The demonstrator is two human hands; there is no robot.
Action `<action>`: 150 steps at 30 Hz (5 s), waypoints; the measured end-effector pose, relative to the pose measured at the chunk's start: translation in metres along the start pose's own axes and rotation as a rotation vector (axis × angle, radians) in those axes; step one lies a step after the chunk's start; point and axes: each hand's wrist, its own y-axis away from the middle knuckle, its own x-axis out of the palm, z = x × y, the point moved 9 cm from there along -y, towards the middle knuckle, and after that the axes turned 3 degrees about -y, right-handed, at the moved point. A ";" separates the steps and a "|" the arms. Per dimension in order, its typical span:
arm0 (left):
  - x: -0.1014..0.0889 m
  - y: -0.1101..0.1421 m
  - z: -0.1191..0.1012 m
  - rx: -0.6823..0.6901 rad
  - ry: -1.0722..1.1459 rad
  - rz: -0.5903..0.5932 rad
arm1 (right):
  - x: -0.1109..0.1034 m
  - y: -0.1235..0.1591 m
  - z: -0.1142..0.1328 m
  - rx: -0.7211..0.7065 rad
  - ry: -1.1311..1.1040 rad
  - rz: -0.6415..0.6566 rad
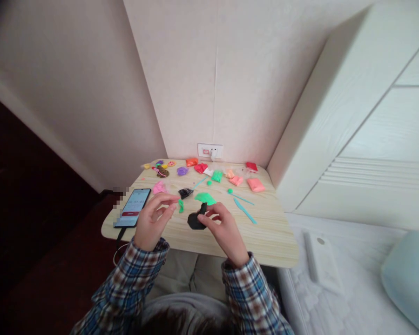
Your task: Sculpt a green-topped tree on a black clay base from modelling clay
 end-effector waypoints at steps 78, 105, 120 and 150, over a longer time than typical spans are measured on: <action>0.037 0.017 0.007 -0.381 0.277 0.365 | 0.002 0.010 0.033 0.045 -0.229 0.009; 0.093 -0.046 0.104 -0.725 0.187 0.521 | -0.030 -0.039 -0.053 0.421 -0.390 0.097; 0.119 -0.079 0.042 -0.360 0.142 0.714 | -0.031 -0.059 -0.013 0.319 -0.043 0.221; 0.120 -0.078 0.040 -0.436 0.290 0.701 | -0.048 -0.059 -0.013 0.259 -0.143 -0.108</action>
